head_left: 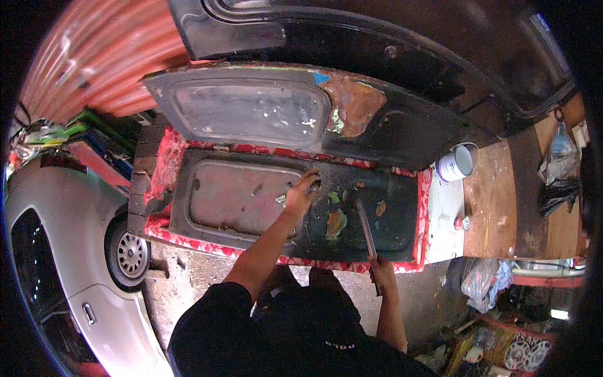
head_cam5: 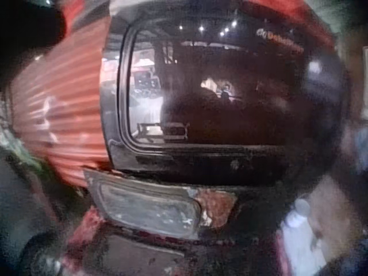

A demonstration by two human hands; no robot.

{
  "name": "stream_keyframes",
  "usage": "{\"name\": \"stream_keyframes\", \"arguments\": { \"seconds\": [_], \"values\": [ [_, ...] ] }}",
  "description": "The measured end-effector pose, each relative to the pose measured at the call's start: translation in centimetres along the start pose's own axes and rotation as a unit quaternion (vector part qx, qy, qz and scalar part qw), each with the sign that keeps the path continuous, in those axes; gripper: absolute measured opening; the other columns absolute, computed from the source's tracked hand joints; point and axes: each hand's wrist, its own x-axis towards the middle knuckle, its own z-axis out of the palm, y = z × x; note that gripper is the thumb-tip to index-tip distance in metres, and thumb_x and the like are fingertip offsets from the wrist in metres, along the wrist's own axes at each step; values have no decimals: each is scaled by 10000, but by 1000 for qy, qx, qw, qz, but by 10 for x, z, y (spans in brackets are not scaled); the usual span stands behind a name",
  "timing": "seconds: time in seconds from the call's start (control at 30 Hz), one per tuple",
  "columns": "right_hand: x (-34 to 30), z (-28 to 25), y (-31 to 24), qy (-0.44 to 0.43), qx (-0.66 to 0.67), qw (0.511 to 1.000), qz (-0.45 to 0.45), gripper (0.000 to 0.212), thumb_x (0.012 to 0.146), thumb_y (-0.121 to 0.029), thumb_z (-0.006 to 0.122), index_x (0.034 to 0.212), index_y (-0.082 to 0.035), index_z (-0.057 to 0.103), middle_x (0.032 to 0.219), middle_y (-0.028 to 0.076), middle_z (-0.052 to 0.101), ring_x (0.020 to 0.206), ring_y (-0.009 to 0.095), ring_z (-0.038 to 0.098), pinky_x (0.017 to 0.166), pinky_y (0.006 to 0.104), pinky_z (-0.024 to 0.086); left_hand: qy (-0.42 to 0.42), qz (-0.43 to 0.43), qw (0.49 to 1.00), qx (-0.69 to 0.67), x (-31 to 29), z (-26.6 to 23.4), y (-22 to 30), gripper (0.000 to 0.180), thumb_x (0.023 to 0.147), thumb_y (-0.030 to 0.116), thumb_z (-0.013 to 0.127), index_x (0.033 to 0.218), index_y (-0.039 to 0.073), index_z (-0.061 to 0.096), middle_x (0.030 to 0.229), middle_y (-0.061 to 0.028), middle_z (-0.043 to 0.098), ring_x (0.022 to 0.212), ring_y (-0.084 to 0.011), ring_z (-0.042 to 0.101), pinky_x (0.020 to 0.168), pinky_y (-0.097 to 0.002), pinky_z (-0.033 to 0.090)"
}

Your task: The person uses a metal scraper to remove old paint and rust from the inside surface of a car trunk lid. They repeatedly scrape and peel away material, working across different sections of the lid's interior.

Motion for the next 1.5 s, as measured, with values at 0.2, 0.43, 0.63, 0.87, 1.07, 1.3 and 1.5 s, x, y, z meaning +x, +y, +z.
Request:
{"name": "stream_keyframes", "arguments": {
  "seconds": [0.2, 0.43, 0.63, 0.87, 1.07, 1.3, 1.5],
  "values": [
    [-20, 28, -20, 5, 42, 999, 32, 338, 904, -359, 586, 839, -27, 573, 609, 18, 522, 465, 114, 504, 426, 276, 415, 116, -77, 988, -62, 27, -9, -29, 407, 772, 103, 754, 1135, 80, 570, 1170, -118, 632, 1068, -233, 628, 882, -324, 498],
    [-26, 48, -20, 6, 52, 997, 64, 346, 918, -388, 579, 855, -49, 553, 621, 5, 513, 482, 106, 485, 430, 272, 396, 95, -84, 989, -73, 44, -16, -35, 367, 809, 93, 713, 1140, 74, 554, 1191, -125, 624, 1083, -256, 618, 894, -335, 488],
    [-25, 45, -17, 4, 75, 995, 59, 322, 930, -358, 573, 834, -52, 548, 606, 0, 495, 472, 100, 475, 428, 272, 390, 66, 20, 995, -67, 53, -19, -36, 323, 815, 1, 646, 1119, 56, 548, 1238, -136, 588, 1170, -281, 562, 972, -355, 443],
    [-15, 37, -21, 3, 57, 998, 32, 412, 908, -430, 589, 842, -24, 574, 615, 21, 514, 483, 108, 495, 434, 277, 405, -6, 81, 995, -56, 57, -26, -51, 380, 792, -18, 644, 1148, 56, 535, 1254, -142, 573, 1198, -296, 537, 992, -353, 425],
    [-6, 45, -41, 13, 3, 999, -36, 325, 922, -332, 571, 840, -18, 560, 601, 26, 510, 505, 134, 508, 456, 301, 391, -25, -163, 984, -69, 73, -37, -12, 494, 777, 98, 730, 1229, 82, 530, 1229, -152, 582, 1173, -294, 552, 971, -345, 441],
    [-3, 65, -107, 61, -137, 969, -194, 335, 919, -287, 575, 1092, -2, 556, 814, 250, 634, 759, 439, 629, 640, 481, 488, 51, -22, 998, -29, 84, -36, -37, 452, 718, 136, 791, 1128, 49, 621, 1193, -156, 595, 1118, -300, 574, 956, -343, 451],
    [14, 90, -129, 140, -193, 918, -316, 381, 925, -315, 569, 1167, -23, 538, 856, 260, 643, 772, 437, 640, 651, 489, 503, 47, -88, 991, -90, 85, -30, -33, 479, 701, 123, 801, 1132, 22, 616, 1153, -134, 621, 1078, -269, 599, 940, -330, 462]
  ]
}}
